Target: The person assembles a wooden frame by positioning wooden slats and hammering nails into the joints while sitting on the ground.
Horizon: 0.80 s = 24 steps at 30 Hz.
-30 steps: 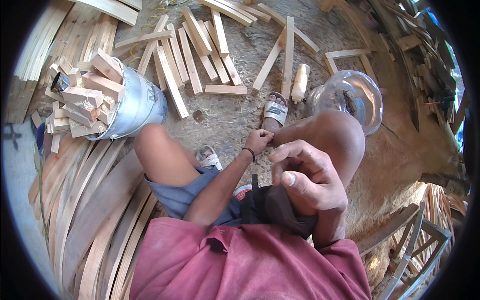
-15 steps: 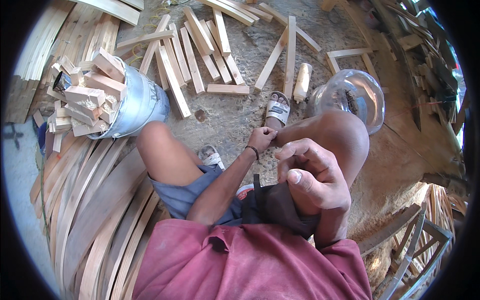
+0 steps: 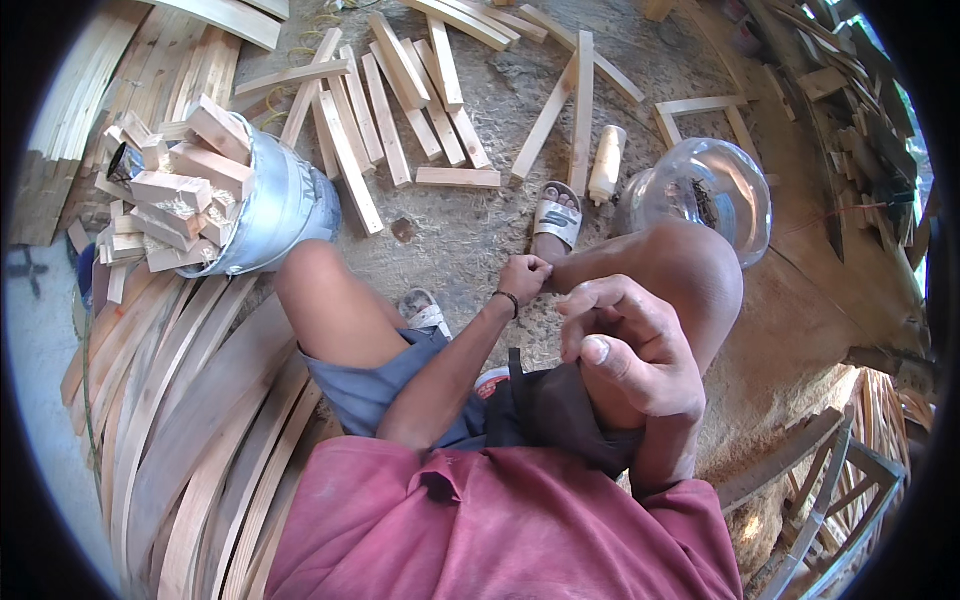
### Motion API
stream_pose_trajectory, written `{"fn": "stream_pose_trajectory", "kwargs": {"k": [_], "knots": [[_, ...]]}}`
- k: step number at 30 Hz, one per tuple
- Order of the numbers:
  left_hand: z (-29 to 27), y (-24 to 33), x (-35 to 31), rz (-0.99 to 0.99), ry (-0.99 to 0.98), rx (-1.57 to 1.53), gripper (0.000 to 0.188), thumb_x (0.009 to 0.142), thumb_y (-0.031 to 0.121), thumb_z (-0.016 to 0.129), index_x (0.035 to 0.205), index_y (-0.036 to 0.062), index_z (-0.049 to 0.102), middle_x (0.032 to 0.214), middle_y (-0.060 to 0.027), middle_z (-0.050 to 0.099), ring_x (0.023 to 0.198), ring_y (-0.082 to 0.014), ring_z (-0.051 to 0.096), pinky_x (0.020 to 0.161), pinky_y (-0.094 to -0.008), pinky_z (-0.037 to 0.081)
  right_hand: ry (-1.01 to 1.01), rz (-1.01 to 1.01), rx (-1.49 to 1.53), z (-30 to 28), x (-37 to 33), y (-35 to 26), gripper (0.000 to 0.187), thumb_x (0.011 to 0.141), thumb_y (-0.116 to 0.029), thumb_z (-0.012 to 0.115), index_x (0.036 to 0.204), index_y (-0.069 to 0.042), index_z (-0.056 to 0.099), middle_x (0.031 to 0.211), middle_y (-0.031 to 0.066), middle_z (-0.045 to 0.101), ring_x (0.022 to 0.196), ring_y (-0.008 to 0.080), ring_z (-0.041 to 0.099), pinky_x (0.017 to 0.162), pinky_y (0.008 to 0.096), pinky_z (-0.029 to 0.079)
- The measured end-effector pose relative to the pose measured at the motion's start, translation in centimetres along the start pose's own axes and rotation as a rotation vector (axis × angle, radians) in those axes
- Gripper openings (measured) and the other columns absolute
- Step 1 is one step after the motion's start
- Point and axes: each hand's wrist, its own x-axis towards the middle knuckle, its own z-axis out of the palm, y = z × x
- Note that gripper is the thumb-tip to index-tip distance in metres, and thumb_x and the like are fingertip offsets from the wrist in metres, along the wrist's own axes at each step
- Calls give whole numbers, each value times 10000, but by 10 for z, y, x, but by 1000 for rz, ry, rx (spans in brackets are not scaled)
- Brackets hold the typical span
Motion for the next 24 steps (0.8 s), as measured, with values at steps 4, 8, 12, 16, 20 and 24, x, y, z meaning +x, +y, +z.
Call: {"fn": "stream_pose_trajectory", "kwargs": {"k": [4, 8, 12, 16, 20, 24], "knots": [[-1, -20, 10, 66, -75, -147, 187, 847, 248, 733, 902, 71, 762, 840, -118, 746, 764, -218, 719, 727, -366, 561, -39, 29, 24, 2, 1, -2, 315, 944, -152, 637, 1183, 40, 566, 866, 68, 615, 801, 129, 586, 732, 270, 453], [7, -24, 15, 19, 201, 99, 181, 842, 253, 731, 892, 82, 765, 839, -134, 739, 777, -268, 717, 738, -389, 560, -56, 80, -23, 4, 3, -3, 322, 933, -150, 651, 1186, 31, 571, 874, 70, 619, 803, 124, 582, 730, 268, 452], [7, -31, 12, -21, 210, 83, 183, 837, 259, 728, 881, 85, 763, 839, -137, 737, 788, -276, 717, 747, -393, 559, -75, 86, -43, 4, 3, -4, 323, 934, -154, 655, 1187, 29, 572, 883, 76, 617, 801, 123, 579, 731, 267, 451], [9, -23, 0, 27, 108, 7, 205, 848, 252, 718, 884, 53, 745, 829, -129, 738, 772, -233, 716, 725, -370, 556, -22, 12, 47, 3, 1, -1, 315, 944, -161, 643, 1179, 36, 570, 890, 80, 609, 797, 131, 582, 729, 266, 447], [2, -3, -9, -30, -19, -103, 207, 865, 246, 709, 903, 45, 736, 826, -118, 736, 757, -200, 709, 712, -347, 552, -40, 1, 34, 2, 2, 1, 325, 942, -177, 653, 1172, 39, 571, 881, 77, 609, 786, 130, 580, 716, 260, 440], [6, -10, 3, -20, 171, 9, 189, 855, 235, 711, 893, 53, 742, 846, -137, 736, 768, -241, 714, 729, -373, 554, -54, 67, -4, 6, 1, -3, 331, 935, -185, 667, 1169, 31, 579, 870, 65, 609, 785, 120, 574, 710, 258, 439]]}}
